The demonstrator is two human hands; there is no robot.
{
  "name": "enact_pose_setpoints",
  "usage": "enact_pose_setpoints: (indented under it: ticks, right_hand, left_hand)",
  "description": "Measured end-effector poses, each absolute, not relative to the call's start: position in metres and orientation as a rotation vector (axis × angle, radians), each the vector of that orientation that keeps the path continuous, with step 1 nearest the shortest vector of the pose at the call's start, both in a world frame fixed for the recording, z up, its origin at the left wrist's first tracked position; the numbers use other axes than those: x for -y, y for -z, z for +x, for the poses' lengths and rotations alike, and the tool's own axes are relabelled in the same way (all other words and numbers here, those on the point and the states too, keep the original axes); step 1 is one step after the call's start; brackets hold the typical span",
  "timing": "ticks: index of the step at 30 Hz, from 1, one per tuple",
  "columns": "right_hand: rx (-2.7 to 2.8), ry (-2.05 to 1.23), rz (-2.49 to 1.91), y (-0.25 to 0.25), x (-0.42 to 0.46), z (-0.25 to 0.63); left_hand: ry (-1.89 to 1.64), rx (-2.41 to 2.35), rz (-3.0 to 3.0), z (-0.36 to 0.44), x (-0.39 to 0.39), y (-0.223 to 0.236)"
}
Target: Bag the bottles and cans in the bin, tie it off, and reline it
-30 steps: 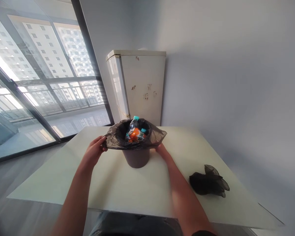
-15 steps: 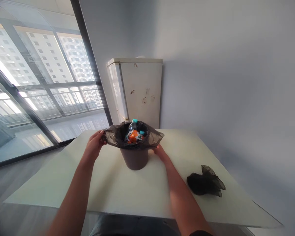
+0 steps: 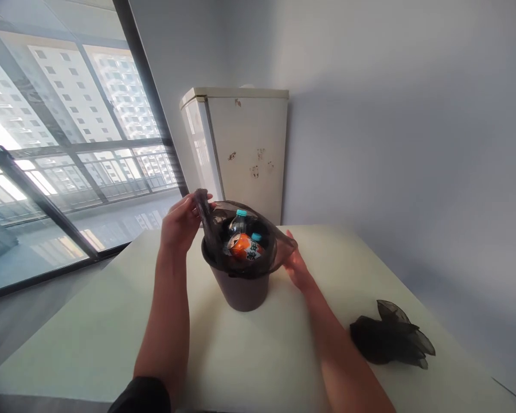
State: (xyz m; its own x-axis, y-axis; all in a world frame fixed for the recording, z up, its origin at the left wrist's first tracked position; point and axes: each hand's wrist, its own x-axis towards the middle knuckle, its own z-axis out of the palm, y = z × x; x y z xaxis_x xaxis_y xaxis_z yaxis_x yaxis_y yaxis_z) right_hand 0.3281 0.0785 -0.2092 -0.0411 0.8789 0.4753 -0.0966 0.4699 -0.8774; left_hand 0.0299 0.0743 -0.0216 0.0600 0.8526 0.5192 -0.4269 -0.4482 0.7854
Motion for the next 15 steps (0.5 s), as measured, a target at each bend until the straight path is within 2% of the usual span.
enact_pose_setpoints:
  ticks: [3,7,10,15]
  right_hand:
    - [1.077,-1.061,-0.736,0.221,-0.08,0.342]
    - [1.183,-0.965,-0.749,0.212,-0.081,0.35]
    - [1.136,-0.875,-0.617,0.182,-0.077,0.352]
    - [0.955,-0.887,-0.343,0.101,-0.078,0.348]
  left_hand:
    - [-1.69,-0.369,1.247,0.024,-0.09,0.032]
    - [-1.787,-0.347,1.201,0.021,-0.106,0.033]
    - [-1.878,-0.284,1.198,0.02,-0.106,0.029]
    - [-1.928,-0.22,1.175,0.02,-0.093,0.019]
